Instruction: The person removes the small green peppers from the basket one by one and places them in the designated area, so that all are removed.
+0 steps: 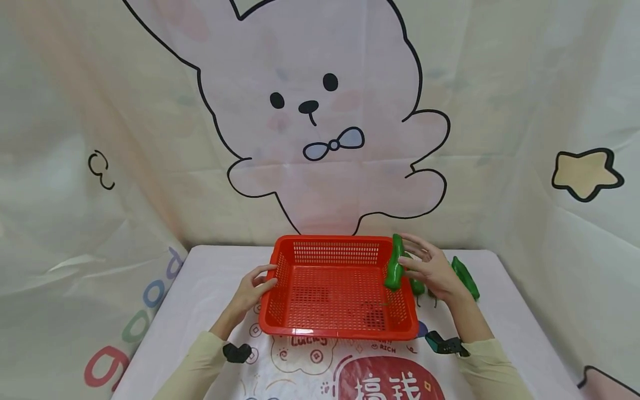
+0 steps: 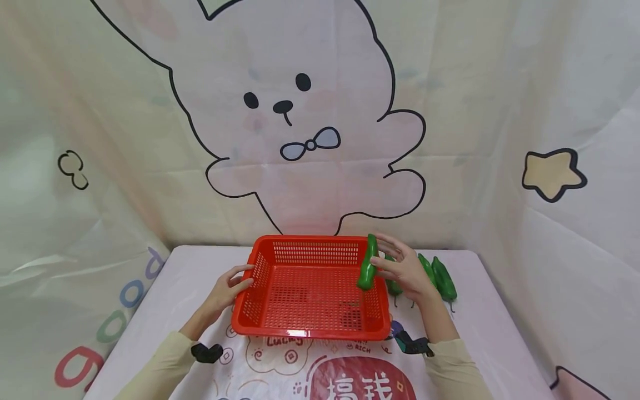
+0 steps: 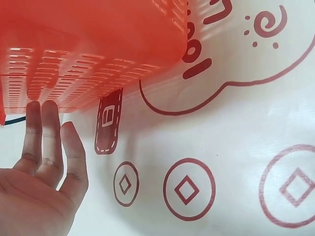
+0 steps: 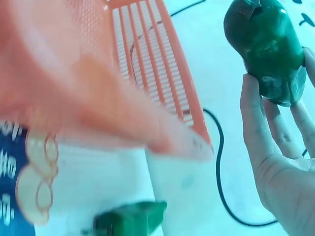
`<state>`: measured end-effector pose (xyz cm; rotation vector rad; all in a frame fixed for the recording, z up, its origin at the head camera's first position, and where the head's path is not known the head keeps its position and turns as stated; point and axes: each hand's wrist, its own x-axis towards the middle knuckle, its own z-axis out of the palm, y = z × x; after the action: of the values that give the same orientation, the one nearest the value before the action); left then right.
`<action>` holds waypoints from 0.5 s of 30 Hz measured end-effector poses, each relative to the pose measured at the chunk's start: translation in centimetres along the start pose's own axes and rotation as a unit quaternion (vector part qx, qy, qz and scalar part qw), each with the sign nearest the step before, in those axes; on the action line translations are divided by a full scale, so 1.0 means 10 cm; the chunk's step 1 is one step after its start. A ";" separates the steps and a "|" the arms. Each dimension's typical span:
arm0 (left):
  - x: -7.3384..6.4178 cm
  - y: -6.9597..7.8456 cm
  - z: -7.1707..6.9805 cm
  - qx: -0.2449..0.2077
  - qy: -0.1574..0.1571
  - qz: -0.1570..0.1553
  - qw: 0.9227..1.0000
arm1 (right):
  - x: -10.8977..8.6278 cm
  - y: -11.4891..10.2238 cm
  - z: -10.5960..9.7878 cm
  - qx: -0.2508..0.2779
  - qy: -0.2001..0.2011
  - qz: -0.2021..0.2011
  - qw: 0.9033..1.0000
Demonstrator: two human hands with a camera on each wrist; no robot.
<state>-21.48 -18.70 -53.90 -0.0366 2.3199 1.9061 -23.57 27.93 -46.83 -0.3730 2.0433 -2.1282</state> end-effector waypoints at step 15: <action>-0.01 0.01 0.00 0.000 0.001 -0.004 1.000 | -0.28 0.11 -0.50 -0.018 0.033 0.013 0.999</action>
<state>-21.40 -18.64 -53.82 -0.0489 2.3171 1.9028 -22.37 33.44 -48.21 -0.2833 2.1132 -2.1187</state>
